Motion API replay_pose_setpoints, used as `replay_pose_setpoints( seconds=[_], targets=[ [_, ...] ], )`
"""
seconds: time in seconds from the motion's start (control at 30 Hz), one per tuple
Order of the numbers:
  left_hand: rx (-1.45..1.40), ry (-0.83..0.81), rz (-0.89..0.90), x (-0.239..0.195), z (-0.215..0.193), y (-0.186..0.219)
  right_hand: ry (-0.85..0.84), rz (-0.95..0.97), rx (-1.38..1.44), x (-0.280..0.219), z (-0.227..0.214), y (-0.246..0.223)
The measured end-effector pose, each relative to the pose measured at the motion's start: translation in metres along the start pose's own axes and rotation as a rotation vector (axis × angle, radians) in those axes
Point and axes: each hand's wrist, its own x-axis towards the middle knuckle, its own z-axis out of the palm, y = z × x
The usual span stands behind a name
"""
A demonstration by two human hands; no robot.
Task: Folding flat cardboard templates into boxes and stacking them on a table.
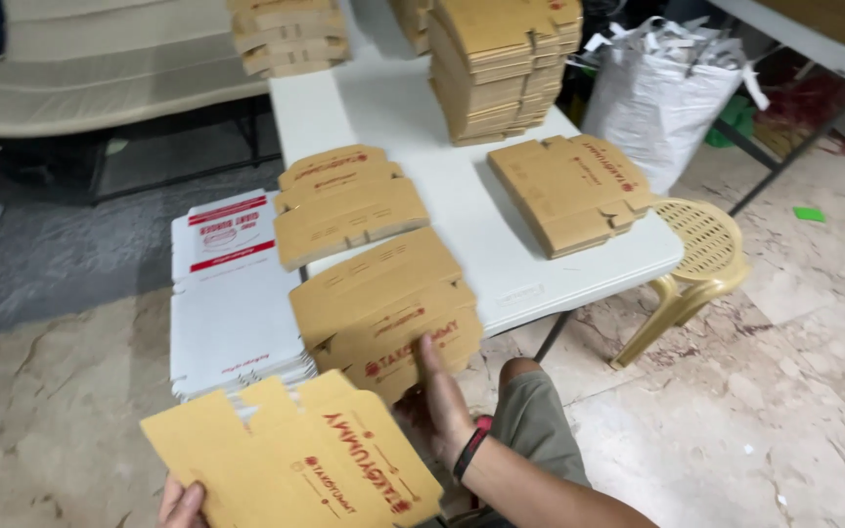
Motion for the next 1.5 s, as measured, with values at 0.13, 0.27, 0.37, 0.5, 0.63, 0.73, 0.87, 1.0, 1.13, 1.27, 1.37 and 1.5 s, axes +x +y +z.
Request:
replay_pose_setpoints(
  seconds=[0.13, 0.27, 0.37, 0.5, 0.63, 0.73, 0.87, 1.0, 1.13, 1.27, 1.37, 1.5],
  targets=[
    [-0.055, 0.029, -0.088, -0.034, 0.191, 0.113, -0.485, 0.276, 0.038, 0.065, -0.043, -0.003],
    [-0.254, -0.037, -0.091, -0.013, 0.252, 0.081, -0.654, 0.219, -0.636, 0.084, -0.110, 0.019],
    [-0.240, -0.068, -0.164, 0.011, 0.301, 0.047, -0.778, 0.123, -1.330, 0.064, -0.151, -0.016],
    [-0.129, -0.110, -0.266, 0.024, 0.419, 0.045, -0.752, -0.014, -1.357, 0.014, -0.189, -0.145],
    [-0.104, -0.290, -0.159, 0.070, 0.525, -0.016, -0.213, -0.668, -0.389, 0.049, -0.244, -0.279],
    [-0.092, -0.353, -0.180, 0.116, 0.582, -0.088, 0.074, -0.867, -0.434, 0.037, -0.155, -0.341],
    [0.060, -0.427, -0.242, 0.105, 0.620, -0.046, 0.249, -1.105, -0.349, 0.108, -0.179, -0.392],
    [0.876, -0.558, -0.035, 0.123, 0.623, -0.048, 0.656, -1.191, -1.003, 0.138, -0.204, -0.396],
    [1.199, -0.695, -0.154, 0.111, 0.617, -0.043, 0.971, -1.256, -1.386, 0.120, -0.207, -0.399],
    [1.241, -0.738, -0.145, 0.066, 0.624, 0.020, 0.843, -1.157, -1.425, 0.158, -0.195, -0.449],
    [1.177, -0.751, -0.173, 0.067, 0.631, 0.016, 0.710, -0.728, -1.566, 0.164, -0.168, -0.465],
    [1.025, -0.718, -0.234, 0.068, 0.626, 0.013, 0.702, -0.610, -1.610, 0.144, -0.134, -0.466]
  ],
)
